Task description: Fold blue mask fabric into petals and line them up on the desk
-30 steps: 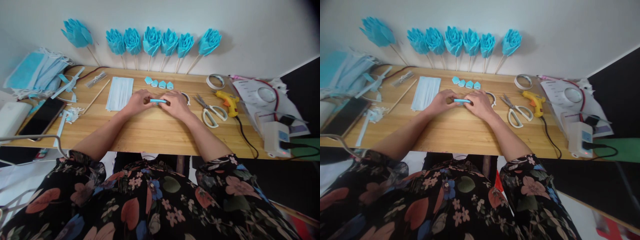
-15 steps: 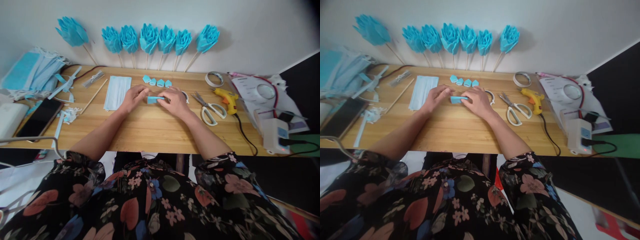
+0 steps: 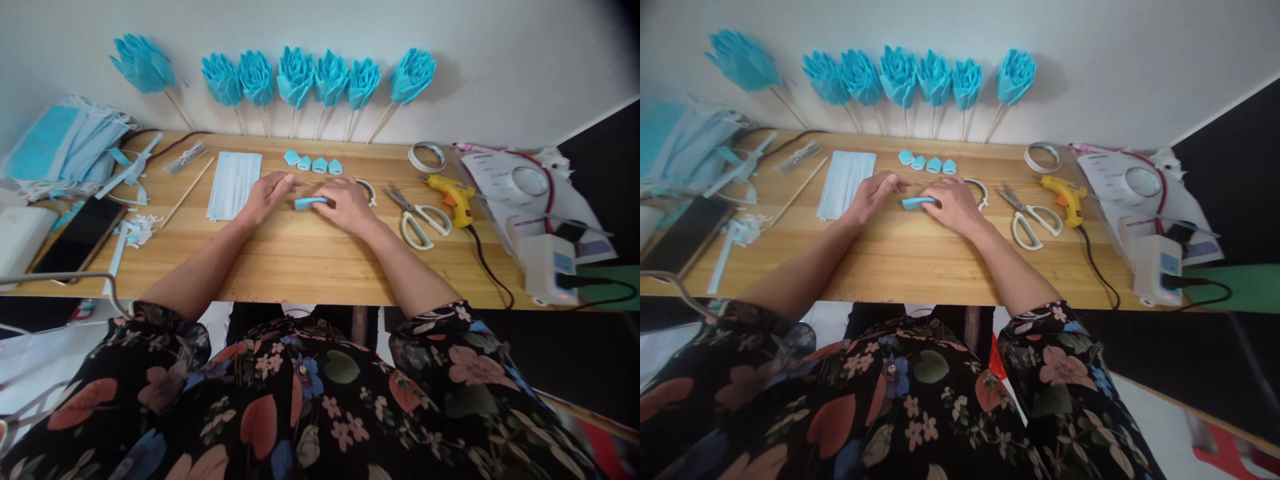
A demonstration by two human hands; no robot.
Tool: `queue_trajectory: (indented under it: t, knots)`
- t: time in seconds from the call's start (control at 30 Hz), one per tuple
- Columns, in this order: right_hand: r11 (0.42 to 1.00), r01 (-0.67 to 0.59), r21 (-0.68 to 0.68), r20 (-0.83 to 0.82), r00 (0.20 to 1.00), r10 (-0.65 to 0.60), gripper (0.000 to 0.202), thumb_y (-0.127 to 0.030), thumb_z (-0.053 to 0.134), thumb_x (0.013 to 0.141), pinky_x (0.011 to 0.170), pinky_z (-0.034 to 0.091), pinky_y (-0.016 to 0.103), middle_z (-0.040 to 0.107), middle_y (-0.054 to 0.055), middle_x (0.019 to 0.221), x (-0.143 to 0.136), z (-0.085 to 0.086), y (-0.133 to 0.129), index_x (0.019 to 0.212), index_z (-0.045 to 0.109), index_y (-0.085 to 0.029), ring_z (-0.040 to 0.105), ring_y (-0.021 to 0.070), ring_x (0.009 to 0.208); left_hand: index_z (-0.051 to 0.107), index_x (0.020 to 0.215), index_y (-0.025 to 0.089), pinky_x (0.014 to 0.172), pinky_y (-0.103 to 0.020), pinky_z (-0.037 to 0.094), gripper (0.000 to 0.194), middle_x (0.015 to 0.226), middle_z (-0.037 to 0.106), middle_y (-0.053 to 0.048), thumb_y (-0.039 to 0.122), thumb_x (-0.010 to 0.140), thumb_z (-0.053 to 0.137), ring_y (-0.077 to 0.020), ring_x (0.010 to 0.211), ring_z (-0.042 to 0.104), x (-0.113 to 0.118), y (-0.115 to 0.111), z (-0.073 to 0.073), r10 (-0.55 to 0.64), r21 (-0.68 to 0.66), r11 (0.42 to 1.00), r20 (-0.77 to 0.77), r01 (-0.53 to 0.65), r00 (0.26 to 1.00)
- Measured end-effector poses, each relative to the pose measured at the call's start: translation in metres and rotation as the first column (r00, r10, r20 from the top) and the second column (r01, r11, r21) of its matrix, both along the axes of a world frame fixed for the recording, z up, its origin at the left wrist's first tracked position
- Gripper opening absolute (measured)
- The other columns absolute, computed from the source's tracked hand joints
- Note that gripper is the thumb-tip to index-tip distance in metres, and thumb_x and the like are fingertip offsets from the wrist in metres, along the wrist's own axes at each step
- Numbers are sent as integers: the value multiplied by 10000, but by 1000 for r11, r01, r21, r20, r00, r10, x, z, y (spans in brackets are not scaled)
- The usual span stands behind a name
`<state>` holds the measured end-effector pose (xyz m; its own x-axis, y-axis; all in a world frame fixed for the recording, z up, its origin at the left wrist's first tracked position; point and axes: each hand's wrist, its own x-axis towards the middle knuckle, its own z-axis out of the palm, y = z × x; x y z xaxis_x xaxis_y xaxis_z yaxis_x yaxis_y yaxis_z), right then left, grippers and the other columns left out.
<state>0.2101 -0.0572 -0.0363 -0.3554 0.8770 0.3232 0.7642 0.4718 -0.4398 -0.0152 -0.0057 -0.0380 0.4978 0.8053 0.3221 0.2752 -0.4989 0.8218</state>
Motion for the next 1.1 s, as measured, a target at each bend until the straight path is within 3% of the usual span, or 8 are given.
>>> queue_trajectory:
  t: [0.17, 0.5, 0.7, 0.87, 1.1]
  knots:
    - [997, 58, 55, -58, 997, -55, 155, -335, 600, 934, 1059, 367, 460, 753, 30, 942, -1, 3, -1, 942, 737, -264, 634, 242, 929, 735, 967, 165, 901, -315, 526, 615, 968, 751, -107, 662, 1021, 376, -201, 978, 690, 0, 1, -1, 38, -3, 999, -3, -38, 999]
    - [999, -43, -15, 13, 999, 43, 221, -320, 643, 901, 1019, 384, 482, 780, 67, 1097, 2, -4, 3, 1077, 754, -245, 648, 292, 1050, 725, 901, 157, 952, -352, 509, 634, 984, 760, -127, 713, 978, 430, -225, 1023, 689, 1, 2, -3, 40, -48, 998, 62, -37, 997]
    - [1000, -16, 23, -21, 1000, 17, 147, -290, 613, 909, 1003, 383, 459, 768, 45, 952, 1, -3, 2, 929, 749, -239, 635, 257, 943, 726, 884, 164, 932, -339, 510, 582, 955, 755, -110, 683, 976, 480, -218, 1005, 694, 2, 2, -2, 50, -84, 996, 89, -43, 995]
    - [996, 37, 86, -104, 994, -28, 154, -317, 602, 929, 1003, 390, 444, 757, 38, 922, 0, -1, 2, 935, 733, -236, 629, 237, 901, 718, 838, 165, 923, -333, 517, 573, 926, 752, -106, 668, 981, 483, -219, 1000, 694, 1, 2, -1, 50, -83, 996, 82, -44, 995]
    - [999, -41, 6, -43, 998, 41, 188, -319, 663, 895, 999, 401, 474, 780, 62, 1049, 1, -4, 4, 1042, 751, -243, 649, 282, 1007, 732, 906, 161, 938, -338, 512, 591, 955, 755, -105, 679, 987, 459, -214, 999, 692, 1, 3, -4, 46, -70, 997, 79, -40, 996]
